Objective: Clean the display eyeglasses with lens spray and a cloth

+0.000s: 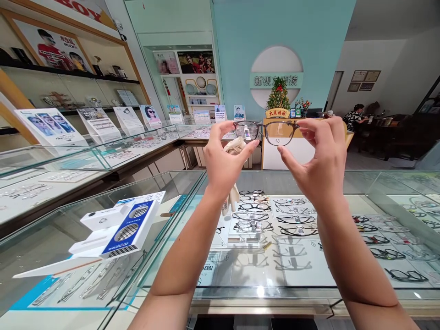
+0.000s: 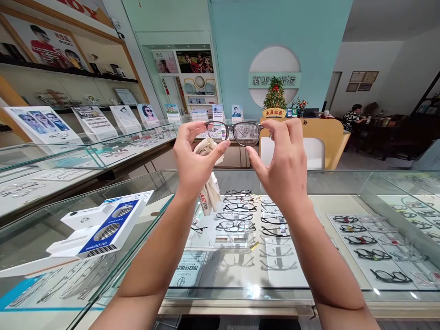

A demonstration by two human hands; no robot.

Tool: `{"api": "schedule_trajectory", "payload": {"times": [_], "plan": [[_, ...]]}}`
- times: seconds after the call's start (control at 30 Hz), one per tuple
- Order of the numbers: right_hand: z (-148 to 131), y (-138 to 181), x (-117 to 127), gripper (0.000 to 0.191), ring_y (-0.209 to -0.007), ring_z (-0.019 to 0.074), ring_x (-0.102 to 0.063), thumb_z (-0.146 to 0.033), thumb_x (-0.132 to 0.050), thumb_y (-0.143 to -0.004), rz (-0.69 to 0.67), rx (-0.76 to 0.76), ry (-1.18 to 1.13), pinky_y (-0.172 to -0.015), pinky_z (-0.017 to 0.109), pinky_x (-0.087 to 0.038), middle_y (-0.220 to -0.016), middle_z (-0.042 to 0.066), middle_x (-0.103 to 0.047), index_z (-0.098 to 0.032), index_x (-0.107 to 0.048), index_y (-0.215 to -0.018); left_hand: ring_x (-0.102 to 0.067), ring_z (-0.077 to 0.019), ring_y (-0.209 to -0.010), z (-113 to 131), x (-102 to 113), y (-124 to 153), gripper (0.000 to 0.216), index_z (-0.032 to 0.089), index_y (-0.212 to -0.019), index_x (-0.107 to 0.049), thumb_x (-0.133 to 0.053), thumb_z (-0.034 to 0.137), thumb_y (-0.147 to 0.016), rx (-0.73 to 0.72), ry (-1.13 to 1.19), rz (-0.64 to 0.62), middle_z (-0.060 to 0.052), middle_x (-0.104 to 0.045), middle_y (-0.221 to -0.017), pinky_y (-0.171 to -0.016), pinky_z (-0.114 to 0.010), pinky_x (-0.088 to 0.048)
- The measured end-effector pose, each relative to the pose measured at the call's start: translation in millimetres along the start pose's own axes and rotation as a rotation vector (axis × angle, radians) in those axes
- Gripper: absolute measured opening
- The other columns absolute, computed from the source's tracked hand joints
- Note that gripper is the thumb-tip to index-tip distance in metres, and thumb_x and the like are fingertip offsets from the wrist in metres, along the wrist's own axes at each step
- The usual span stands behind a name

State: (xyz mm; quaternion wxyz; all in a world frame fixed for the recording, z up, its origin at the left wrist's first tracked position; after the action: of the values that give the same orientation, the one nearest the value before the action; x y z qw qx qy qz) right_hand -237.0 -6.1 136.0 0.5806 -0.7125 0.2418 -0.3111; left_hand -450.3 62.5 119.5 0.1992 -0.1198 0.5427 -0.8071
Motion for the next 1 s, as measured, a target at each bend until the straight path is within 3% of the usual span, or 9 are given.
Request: {"api": "schedule_trajectory", "payload": {"times": [0.1,0.17,0.27,0.37,0.47,0.63,0.77,0.87,1.0], "plan": [[-1,-3,0,0.034,-0.113,0.0318,-0.065,-0.039,-0.080,-0.096,0.062,0.002,-0.012,-0.097,0.056,-0.064,-0.118,0.011,-0.061,-0.027,-0.067,-0.126,-0.073,-0.0297,-0.129,3,1,2,0.062,0.032,-0.129,-0.063,-0.099,0.049,-0.082,-0.041,-0.032,0.078,-0.008,-0.073,-0.137,-0.101,-0.044,-0.067],[-1,-4,1,0.021,-0.095,0.0261,-0.063,-0.044,-0.076,-0.098,0.203,-0.009,-0.003,-0.086,0.049,-0.062,-0.097,0.006,-0.058,-0.027,-0.065,-0.101,-0.072,-0.0297,-0.127,6,4,3,0.063,0.032,-0.130,-0.063,-0.099,0.050,-0.081,-0.060,-0.051,0.108,-0.009,-0.072,-0.139,-0.101,-0.044,-0.067],[0,-3,1,0.056,-0.064,0.0163,-0.039,-0.050,-0.069,-0.103,0.443,-0.042,-0.015,-0.063,0.036,-0.043,-0.068,-0.004,-0.028,-0.028,-0.032,-0.067,-0.071,-0.0318,-0.130,10,8,3,0.068,0.031,-0.132,-0.061,-0.099,0.054,-0.080,-0.094,-0.085,0.121,-0.008,-0.070,-0.140,-0.103,-0.047,-0.066],[6,0,-5,0.071,-0.055,0.0125,-0.019,-0.060,-0.056,-0.111,0.426,-0.147,-0.115,-0.056,0.034,-0.021,-0.062,-0.005,-0.014,-0.026,-0.016,-0.064,-0.068,-0.0336,-0.135,14,11,3,0.071,0.031,-0.135,-0.058,-0.098,0.055,-0.081,-0.114,-0.118,0.111,-0.008,-0.068,-0.141,-0.103,-0.048,-0.065],[13,1,-11,0.074,-0.051,0.0124,-0.021,-0.072,-0.048,-0.111,0.345,-0.247,-0.265,-0.055,0.034,-0.015,-0.058,-0.004,-0.016,-0.026,-0.018,-0.061,-0.068,-0.0324,-0.134,21,14,3,0.070,0.033,-0.136,-0.057,-0.097,0.055,-0.082,-0.106,-0.134,0.100,-0.007,-0.067,-0.141,-0.102,-0.047,-0.065],[20,-2,-9,0.069,-0.053,0.0164,-0.041,-0.070,-0.053,-0.111,0.197,-0.320,-0.286,-0.055,0.035,-0.034,-0.056,-0.003,-0.033,-0.027,-0.042,-0.058,-0.066,-0.0309,-0.137,32,16,4,0.061,0.038,-0.134,-0.059,-0.095,0.051,-0.085,-0.055,-0.055,0.067,-0.006,-0.067,-0.138,-0.100,-0.047,-0.068],[18,-5,-3,0.048,-0.071,0.0186,-0.065,-0.069,-0.059,-0.109,0.115,-0.330,-0.275,-0.062,0.033,-0.052,-0.079,0.002,-0.067,-0.026,-0.071,-0.090,-0.067,-0.0308,-0.135,34,17,4,0.062,0.039,-0.134,-0.061,-0.096,0.050,-0.084,-0.060,-0.074,0.088,-0.006,-0.068,-0.137,-0.100,-0.048,-0.070],[14,-5,-1,0.044,-0.090,0.0212,-0.075,-0.067,-0.061,-0.108,0.111,-0.329,-0.259,-0.065,0.032,-0.058,-0.103,0.006,-0.079,-0.026,-0.078,-0.108,-0.067,-0.0308,-0.136,32,17,5,0.064,0.038,-0.135,-0.061,-0.097,0.049,-0.084,-0.058,-0.071,0.079,-0.006,-0.067,-0.141,-0.103,-0.047,-0.069],[11,-5,0,0.043,-0.086,0.0214,-0.076,-0.064,-0.062,-0.108,0.122,-0.350,-0.280,-0.063,0.033,-0.060,-0.104,0.007,-0.081,-0.026,-0.081,-0.108,-0.064,-0.0336,-0.141,31,16,6,0.070,0.037,-0.137,-0.059,-0.099,0.051,-0.082,-0.034,-0.009,0.038,-0.007,-0.063,-0.147,-0.105,-0.049,-0.067]]}}
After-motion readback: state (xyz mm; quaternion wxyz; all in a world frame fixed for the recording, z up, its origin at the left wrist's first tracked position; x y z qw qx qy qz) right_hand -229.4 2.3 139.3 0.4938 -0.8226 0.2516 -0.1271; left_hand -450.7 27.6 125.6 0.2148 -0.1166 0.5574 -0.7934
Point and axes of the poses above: each hand's wrist, its own y-axis away from the middle knuckle, its own x-axis out of the back of the hand, z = x × y, the point moved 1 cm from there along -y, towards the middle knuckle
